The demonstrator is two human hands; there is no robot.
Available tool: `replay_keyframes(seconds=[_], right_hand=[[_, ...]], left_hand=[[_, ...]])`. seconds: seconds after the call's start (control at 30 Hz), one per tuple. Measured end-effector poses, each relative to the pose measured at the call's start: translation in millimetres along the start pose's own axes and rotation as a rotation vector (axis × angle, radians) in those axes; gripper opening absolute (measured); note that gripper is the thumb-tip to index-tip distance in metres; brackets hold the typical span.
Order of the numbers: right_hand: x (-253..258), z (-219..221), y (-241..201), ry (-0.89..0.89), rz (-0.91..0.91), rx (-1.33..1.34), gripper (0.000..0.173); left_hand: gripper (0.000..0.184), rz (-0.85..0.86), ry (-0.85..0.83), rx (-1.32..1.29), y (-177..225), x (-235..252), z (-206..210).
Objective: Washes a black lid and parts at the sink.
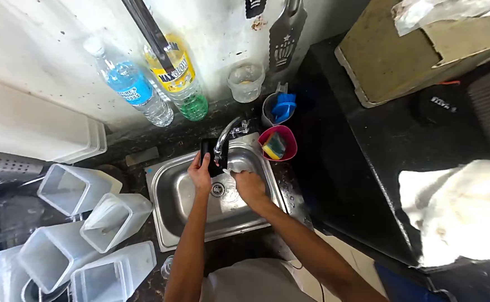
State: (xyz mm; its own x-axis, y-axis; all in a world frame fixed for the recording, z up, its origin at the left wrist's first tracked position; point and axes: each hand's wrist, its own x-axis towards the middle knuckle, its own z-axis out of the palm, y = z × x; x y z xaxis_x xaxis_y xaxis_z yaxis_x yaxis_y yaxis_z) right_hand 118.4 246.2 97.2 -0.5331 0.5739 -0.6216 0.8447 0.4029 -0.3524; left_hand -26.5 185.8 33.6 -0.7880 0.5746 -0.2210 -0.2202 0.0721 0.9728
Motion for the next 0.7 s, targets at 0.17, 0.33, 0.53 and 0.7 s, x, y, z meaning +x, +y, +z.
replay_keyframes(seconds=[0.17,0.33,0.53,0.7], right_hand=[[24.1,13.5,16.7,0.091,-0.103,0.066,0.029],[7.5,-4.1,-0.3,-0.010,-0.037,0.088,0.028],[4.7,15.8,7.1,0.038,0.000,0.242,0.031],[2.9,8.3,5.1,0.156,-0.103,0.179,0.033]], left_hand=[[0.033,0.017,-0.040,-0.068,-3.9,1.3,-11.0],[0.036,0.052,0.049,0.007,-14.8,2.7,-19.0],[0.038,0.027,0.049,-0.173,-22.4,8.7,-8.7],[0.056,-0.090,0.029,-0.166,-12.4,4.7,7.5]])
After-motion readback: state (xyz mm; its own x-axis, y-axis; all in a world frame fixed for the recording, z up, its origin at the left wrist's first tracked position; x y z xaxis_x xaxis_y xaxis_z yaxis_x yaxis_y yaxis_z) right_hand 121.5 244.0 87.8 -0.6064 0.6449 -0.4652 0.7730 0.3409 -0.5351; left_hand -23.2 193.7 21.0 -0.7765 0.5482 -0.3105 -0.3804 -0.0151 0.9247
